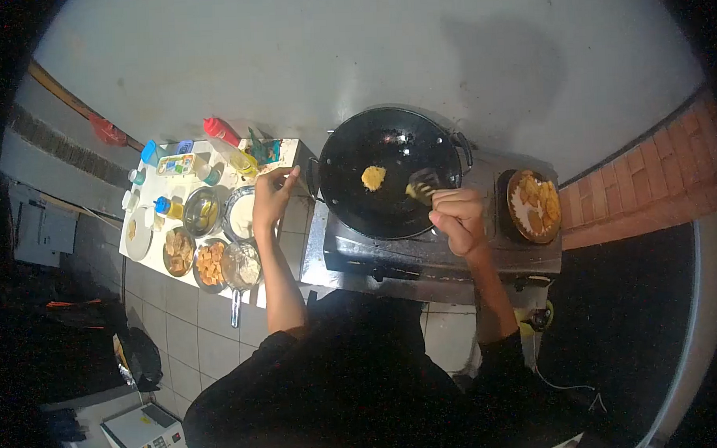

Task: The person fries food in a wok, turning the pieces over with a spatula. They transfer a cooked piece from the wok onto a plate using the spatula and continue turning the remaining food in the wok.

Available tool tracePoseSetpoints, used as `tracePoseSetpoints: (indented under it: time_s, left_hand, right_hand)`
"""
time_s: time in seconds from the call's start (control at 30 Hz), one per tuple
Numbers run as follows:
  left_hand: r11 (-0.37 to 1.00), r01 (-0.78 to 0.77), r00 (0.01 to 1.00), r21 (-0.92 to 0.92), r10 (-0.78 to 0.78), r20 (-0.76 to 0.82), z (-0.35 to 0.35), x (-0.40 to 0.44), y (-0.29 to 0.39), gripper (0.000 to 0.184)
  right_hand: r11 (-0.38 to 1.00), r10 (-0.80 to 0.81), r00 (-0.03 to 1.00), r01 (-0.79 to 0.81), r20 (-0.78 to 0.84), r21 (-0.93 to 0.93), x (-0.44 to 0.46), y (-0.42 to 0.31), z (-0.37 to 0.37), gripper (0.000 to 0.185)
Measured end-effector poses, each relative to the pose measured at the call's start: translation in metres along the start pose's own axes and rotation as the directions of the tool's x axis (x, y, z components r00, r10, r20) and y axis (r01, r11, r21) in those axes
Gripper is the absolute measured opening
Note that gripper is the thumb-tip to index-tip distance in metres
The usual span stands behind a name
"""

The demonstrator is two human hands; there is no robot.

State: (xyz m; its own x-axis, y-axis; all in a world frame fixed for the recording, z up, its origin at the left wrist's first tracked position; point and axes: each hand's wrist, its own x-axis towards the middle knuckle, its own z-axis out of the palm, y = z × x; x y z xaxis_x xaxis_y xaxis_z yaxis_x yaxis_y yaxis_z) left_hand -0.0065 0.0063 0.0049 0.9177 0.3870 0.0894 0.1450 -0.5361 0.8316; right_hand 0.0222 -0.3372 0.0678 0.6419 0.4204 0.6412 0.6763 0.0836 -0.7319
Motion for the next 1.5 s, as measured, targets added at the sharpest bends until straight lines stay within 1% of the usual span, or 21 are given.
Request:
tracePoseSetpoints:
  time_s: [0.07,0.1,0.2,0.27,0.3,0.37,0.5,0.7,0.77,0.8,0.87,0.97,1.0,1.03,1.1,1.13,1.2,1.37,1.43,1.47,1.5]
  left_hand:
    - [1.0,0.002,1.0,-0.017,-0.002,0.005,0.0,0.0,0.001,0.037]
    - [0.999,0.011,1.0,-0.034,-0.011,0.004,-0.001,-0.001,0.003,0.037]
    - [0.999,0.026,1.0,-0.025,-0.026,0.015,-0.004,-0.002,0.006,0.037]
    - [0.999,0.034,0.999,-0.015,-0.034,0.013,-0.005,-0.001,0.004,0.037]
    - [0.999,0.045,0.999,-0.008,-0.045,0.009,-0.004,-0.001,0.003,0.037]
    - [0.999,0.045,0.999,-0.006,-0.045,0.003,-0.004,0.0,0.0,0.037]
    - [0.999,0.037,0.999,-0.013,-0.037,0.013,-0.004,0.0,-0.001,0.037]
    - [0.999,0.034,0.999,0.0,-0.034,-0.006,-0.002,0.001,0.0,0.037]
    - [0.999,0.031,1.0,-0.017,-0.031,0.003,-0.001,0.001,0.0,0.036]
    - [0.999,0.029,1.0,-0.035,-0.029,0.009,-0.001,0.001,-0.001,0.036]
    - [1.0,0.018,1.0,-0.024,-0.018,0.0,0.0,0.001,0.0,0.036]
    - [0.998,-0.038,0.999,-0.04,0.036,-0.032,0.005,0.0,-0.003,0.034]
    - [0.995,-0.08,0.995,-0.064,0.076,-0.059,0.007,0.0,-0.004,0.032]
    - [0.995,-0.08,0.995,-0.063,0.077,-0.059,0.008,0.0,-0.006,0.032]
    - [0.993,-0.096,0.993,-0.065,0.091,-0.073,0.009,-0.001,-0.004,0.031]
    - [0.993,-0.096,0.993,-0.063,0.091,-0.077,0.009,-0.002,-0.002,0.031]
    - [0.994,-0.028,1.0,-0.101,0.028,-0.006,0.008,-0.004,0.003,0.03]
    - [0.996,-0.053,0.998,-0.068,0.051,-0.028,0.015,0.002,-0.009,0.029]
    - [0.997,-0.045,0.999,-0.063,0.044,-0.027,0.016,0.002,-0.01,0.029]
    - [0.997,-0.045,0.999,-0.058,0.043,-0.033,0.016,0.003,-0.01,0.029]
    - [0.998,-0.044,0.998,-0.053,0.042,-0.043,0.016,0.004,-0.01,0.029]
  right_hand:
    - [0.992,0.02,0.999,-0.025,0.048,0.123,-0.003,0.004,0.0,0.028]
    - [0.992,0.018,0.999,-0.024,0.05,0.122,-0.001,0.004,0.0,0.028]
    - [0.996,-0.008,1.0,0.006,0.02,0.087,0.0,0.003,0.004,0.027]
    - [0.996,0.076,0.996,-0.074,-0.038,0.053,-0.003,0.007,0.002,0.027]
    - [0.996,0.075,0.996,-0.073,-0.036,0.051,-0.005,0.01,0.0,0.027]
    - [0.989,0.119,0.974,-0.1,-0.193,0.109,-0.009,0.018,-0.002,0.025]
    - [0.995,0.081,0.983,-0.07,-0.162,0.075,-0.007,0.017,-0.009,0.023]
    - [0.997,0.063,0.967,-0.072,-0.247,-0.028,0.0,0.017,-0.001,0.024]
    - [0.996,0.074,0.915,-0.05,-0.397,0.069,0.001,0.027,0.007,0.025]
    - [0.996,0.074,0.915,-0.05,-0.398,0.069,0.002,0.034,0.01,0.025]
    - [0.976,0.136,0.857,-0.029,-0.497,0.218,0.006,0.048,0.016,0.028]
    - [0.971,0.181,0.831,-0.065,-0.526,0.231,0.01,0.074,0.022,0.03]
    - [0.974,0.215,0.793,-0.133,-0.57,0.182,0.011,0.08,0.026,0.032]
    - [0.974,0.215,0.793,-0.132,-0.57,0.183,0.012,0.087,0.027,0.032]
    - [0.968,0.251,0.741,-0.196,-0.623,0.157,0.012,0.1,0.03,0.032]
    - [0.96,0.279,0.733,-0.2,-0.621,0.195,0.012,0.105,0.03,0.033]
    - [0.966,0.257,0.743,-0.19,-0.618,0.174,0.013,0.11,0.027,0.032]
    - [0.975,0.219,0.788,-0.158,-0.575,0.154,0.013,0.11,0.021,0.029]
    - [0.967,0.252,0.824,-0.233,-0.507,0.103,0.011,0.11,0.02,0.03]
    - [0.967,0.252,0.824,-0.232,-0.507,0.103,0.009,0.108,0.019,0.03]
    - [0.958,0.27,0.827,-0.281,-0.493,0.054,0.009,0.102,0.019,0.031]
